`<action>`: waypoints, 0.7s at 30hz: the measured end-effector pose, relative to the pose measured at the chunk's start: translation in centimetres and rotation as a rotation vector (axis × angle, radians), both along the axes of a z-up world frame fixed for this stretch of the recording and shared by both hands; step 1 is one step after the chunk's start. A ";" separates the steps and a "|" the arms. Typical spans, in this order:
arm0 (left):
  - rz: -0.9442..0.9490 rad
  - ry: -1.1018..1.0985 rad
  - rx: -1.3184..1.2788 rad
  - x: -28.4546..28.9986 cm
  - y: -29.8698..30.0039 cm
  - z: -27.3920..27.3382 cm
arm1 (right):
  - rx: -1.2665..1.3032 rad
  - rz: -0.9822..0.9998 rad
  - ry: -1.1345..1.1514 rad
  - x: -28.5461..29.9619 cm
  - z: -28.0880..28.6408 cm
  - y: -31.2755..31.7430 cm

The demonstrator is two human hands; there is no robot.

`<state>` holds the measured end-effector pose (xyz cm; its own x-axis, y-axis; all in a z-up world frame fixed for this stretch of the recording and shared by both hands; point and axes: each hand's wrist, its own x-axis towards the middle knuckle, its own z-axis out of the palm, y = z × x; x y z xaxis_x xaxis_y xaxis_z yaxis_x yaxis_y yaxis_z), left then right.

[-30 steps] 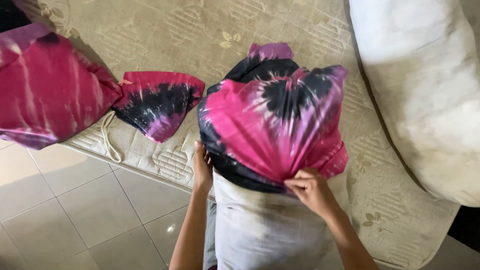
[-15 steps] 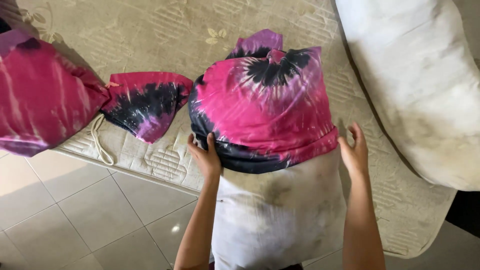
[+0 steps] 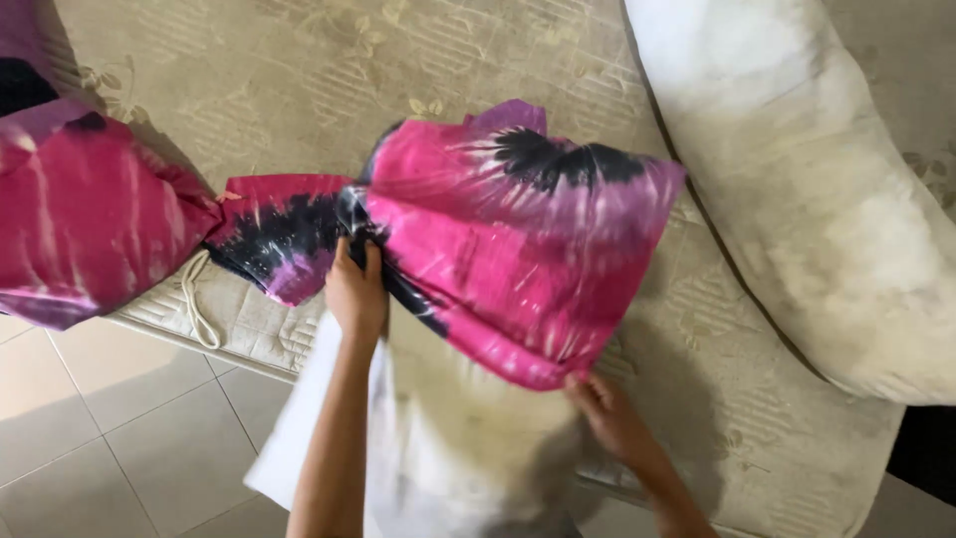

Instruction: The person puts a white pillow into a pink and black tie-dye pillowcase. They align the corners of the pillowcase with the pillow, tuck the pillow inside, and smooth out the fabric to fit the cover properly.

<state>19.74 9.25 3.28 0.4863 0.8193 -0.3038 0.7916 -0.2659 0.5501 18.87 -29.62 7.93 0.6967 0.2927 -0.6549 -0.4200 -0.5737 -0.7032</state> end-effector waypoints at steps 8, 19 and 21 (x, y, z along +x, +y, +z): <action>-0.424 -0.086 0.194 -6.9 -3.8 0.3 | -0.051 -0.201 0.245 -6.1 -5.9 -1.8; -0.871 -0.280 0.774 -4.4 -7.0 1.0 | -0.123 0.178 -0.975 9.5 -11.9 0.6; -0.982 -0.324 0.728 -2.8 -9.6 1.5 | -0.089 0.115 -0.904 8.7 -10.7 1.0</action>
